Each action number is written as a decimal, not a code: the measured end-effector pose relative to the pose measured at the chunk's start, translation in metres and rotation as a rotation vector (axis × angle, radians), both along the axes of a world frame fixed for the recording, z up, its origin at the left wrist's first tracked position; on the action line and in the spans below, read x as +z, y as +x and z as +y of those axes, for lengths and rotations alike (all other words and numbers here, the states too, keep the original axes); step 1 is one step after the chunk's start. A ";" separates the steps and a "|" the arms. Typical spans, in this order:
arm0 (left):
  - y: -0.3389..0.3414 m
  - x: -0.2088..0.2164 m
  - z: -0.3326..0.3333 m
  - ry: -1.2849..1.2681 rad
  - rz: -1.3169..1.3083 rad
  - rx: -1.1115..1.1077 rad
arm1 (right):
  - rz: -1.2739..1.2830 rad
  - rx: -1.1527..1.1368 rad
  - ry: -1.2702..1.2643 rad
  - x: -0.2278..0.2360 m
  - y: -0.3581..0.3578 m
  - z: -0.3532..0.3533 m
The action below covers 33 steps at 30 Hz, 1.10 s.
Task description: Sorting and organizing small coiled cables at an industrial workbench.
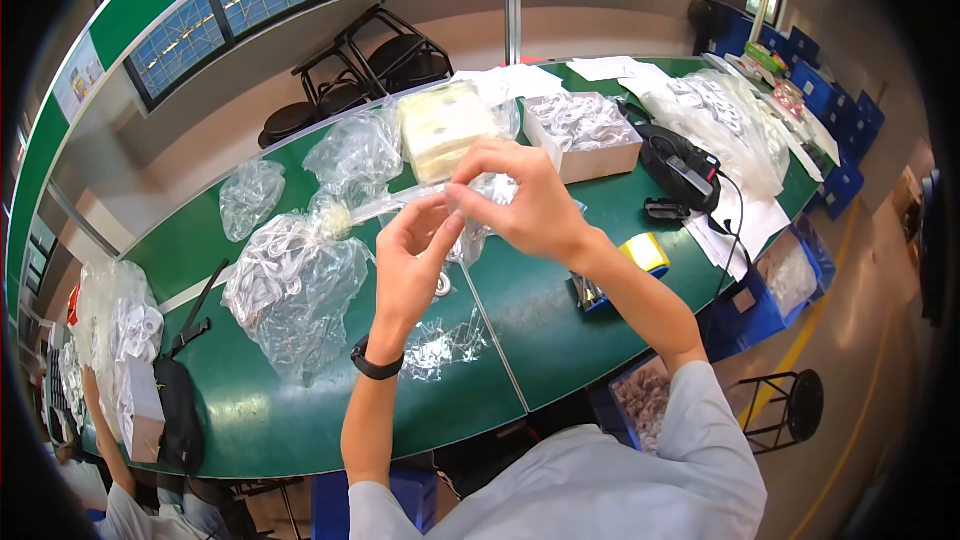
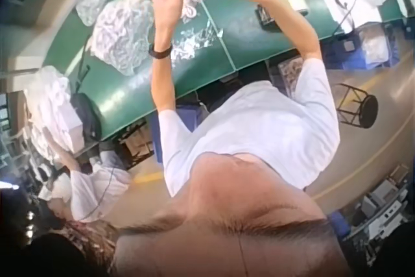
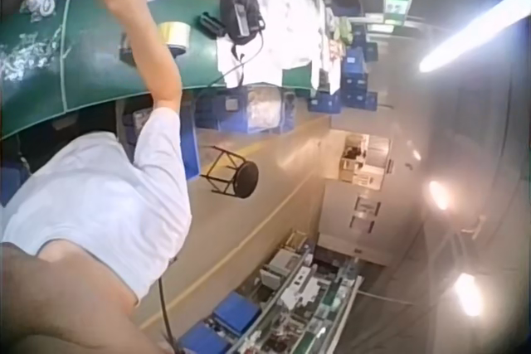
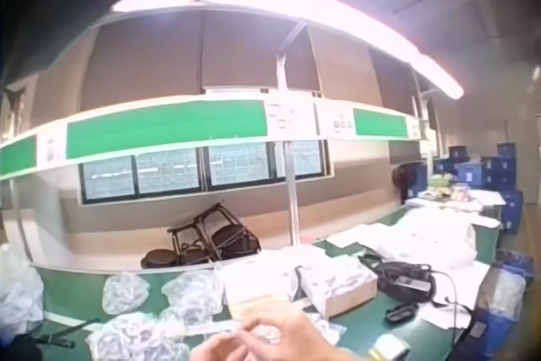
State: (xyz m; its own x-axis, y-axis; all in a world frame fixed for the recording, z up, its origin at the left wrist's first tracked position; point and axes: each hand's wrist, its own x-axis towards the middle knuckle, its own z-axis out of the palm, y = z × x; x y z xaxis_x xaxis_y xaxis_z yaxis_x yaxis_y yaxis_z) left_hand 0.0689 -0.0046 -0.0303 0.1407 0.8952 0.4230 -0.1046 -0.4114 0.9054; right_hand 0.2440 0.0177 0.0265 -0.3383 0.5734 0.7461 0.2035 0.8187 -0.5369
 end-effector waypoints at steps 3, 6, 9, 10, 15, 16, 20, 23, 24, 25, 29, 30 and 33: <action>0.002 0.000 -0.003 0.082 -0.072 0.031 | -0.115 -0.153 0.252 0.000 -0.004 -0.005; 0.002 -0.001 -0.005 0.096 -0.097 0.020 | -0.141 -0.171 0.239 0.001 -0.004 -0.009; 0.000 0.002 -0.007 0.073 -0.113 0.036 | -0.171 -0.181 0.180 0.007 -0.002 -0.013; 0.000 0.003 -0.008 0.054 -0.114 0.053 | -0.171 -0.183 0.180 0.008 0.000 -0.013; -0.001 0.006 -0.011 0.034 -0.095 0.087 | -0.248 -0.195 0.143 0.010 0.003 -0.011; 0.000 0.007 -0.011 0.022 -0.086 0.105 | -0.247 -0.198 0.145 0.008 0.002 -0.009; -0.002 0.003 -0.008 0.013 -0.068 0.125 | -0.274 -0.205 0.411 0.001 -0.002 -0.006; 0.000 0.000 -0.005 0.007 -0.103 0.128 | -0.351 -0.208 0.488 0.001 -0.002 -0.011; 0.000 0.000 -0.006 0.013 -0.104 0.141 | -0.373 -0.248 0.503 0.000 -0.002 -0.012; 0.000 0.000 -0.006 0.018 -0.106 0.154 | -0.374 -0.249 0.501 0.000 -0.003 -0.012; -0.003 0.001 -0.005 0.024 -0.101 0.138 | -0.401 -0.287 0.499 -0.002 0.000 -0.005; -0.003 0.001 -0.004 0.022 -0.107 0.123 | -0.418 -0.280 0.496 -0.002 0.001 -0.004; -0.004 0.000 -0.003 0.027 -0.095 0.120 | -0.448 -0.261 0.527 -0.006 0.003 -0.001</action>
